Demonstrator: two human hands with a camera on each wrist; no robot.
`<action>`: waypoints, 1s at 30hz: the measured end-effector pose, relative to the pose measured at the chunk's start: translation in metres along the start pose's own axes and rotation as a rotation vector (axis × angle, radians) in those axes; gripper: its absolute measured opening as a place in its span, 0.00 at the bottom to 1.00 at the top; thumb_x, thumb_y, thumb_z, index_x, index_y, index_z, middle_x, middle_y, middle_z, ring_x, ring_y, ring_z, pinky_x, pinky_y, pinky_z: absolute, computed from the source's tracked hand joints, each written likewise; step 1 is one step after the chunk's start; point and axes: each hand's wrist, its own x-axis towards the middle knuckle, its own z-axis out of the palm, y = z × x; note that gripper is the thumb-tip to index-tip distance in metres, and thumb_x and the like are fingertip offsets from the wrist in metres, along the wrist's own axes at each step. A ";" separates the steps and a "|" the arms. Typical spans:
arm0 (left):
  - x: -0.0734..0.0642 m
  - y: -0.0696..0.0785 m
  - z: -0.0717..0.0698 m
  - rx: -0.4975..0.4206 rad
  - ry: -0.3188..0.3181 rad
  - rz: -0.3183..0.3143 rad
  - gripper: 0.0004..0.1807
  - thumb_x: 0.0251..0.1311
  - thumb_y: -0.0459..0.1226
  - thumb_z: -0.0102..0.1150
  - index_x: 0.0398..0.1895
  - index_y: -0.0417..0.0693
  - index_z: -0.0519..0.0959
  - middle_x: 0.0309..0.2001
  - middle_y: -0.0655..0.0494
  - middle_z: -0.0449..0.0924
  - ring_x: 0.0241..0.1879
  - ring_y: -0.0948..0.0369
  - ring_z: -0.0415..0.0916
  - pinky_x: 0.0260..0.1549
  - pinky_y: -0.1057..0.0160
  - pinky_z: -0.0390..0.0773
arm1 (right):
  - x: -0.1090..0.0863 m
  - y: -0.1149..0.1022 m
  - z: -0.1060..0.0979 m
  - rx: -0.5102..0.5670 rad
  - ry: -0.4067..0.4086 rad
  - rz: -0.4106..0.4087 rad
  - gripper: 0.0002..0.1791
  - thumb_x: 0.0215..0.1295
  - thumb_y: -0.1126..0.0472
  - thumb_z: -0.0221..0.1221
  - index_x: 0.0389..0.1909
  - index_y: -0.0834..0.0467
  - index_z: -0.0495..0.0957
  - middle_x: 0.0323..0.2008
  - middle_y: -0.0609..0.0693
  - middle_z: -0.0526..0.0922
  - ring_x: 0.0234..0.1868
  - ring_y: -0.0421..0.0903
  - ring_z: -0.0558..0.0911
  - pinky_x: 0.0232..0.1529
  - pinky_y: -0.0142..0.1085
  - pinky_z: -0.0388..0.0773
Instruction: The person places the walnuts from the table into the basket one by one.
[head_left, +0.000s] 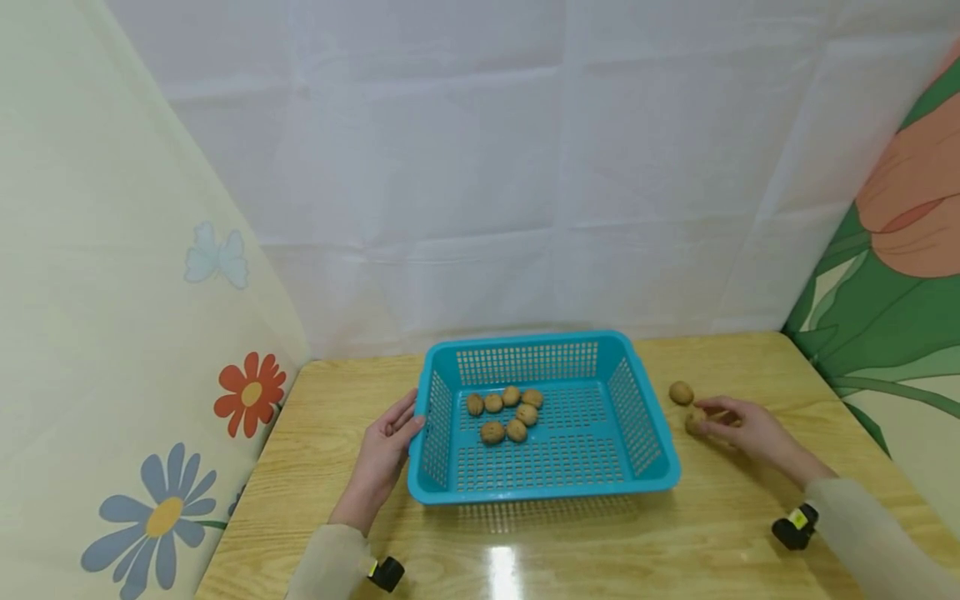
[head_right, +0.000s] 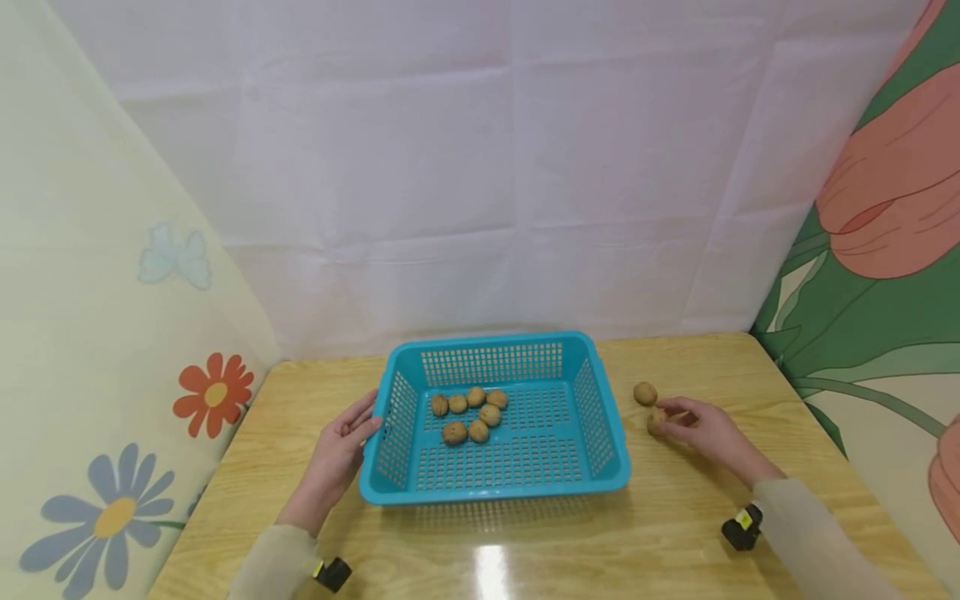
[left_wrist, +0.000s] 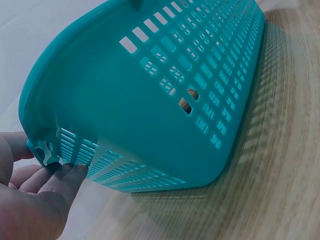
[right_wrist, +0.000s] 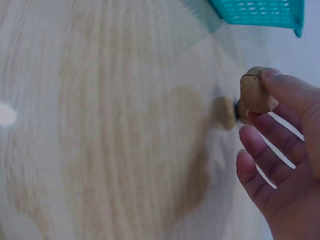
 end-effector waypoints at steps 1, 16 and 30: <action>0.000 0.000 0.000 0.002 -0.003 0.007 0.32 0.76 0.34 0.57 0.80 0.42 0.62 0.76 0.40 0.66 0.62 0.66 0.77 0.54 0.67 0.82 | -0.001 -0.001 -0.001 0.014 0.001 -0.009 0.25 0.74 0.57 0.64 0.64 0.70 0.77 0.53 0.67 0.82 0.44 0.46 0.81 0.32 0.36 0.82; 0.001 0.001 -0.001 -0.007 -0.006 -0.028 0.31 0.78 0.34 0.55 0.81 0.44 0.62 0.76 0.43 0.66 0.56 0.75 0.79 0.55 0.68 0.81 | -0.001 -0.045 -0.023 -0.002 0.122 -0.145 0.21 0.75 0.57 0.63 0.64 0.61 0.78 0.57 0.62 0.82 0.43 0.29 0.77 0.38 0.33 0.81; 0.001 0.002 -0.001 0.002 -0.008 -0.027 0.31 0.78 0.35 0.55 0.81 0.45 0.62 0.76 0.44 0.67 0.67 0.62 0.74 0.56 0.68 0.81 | 0.041 -0.114 -0.014 -0.001 0.018 -0.120 0.29 0.74 0.44 0.63 0.68 0.55 0.78 0.58 0.57 0.82 0.49 0.50 0.80 0.41 0.42 0.80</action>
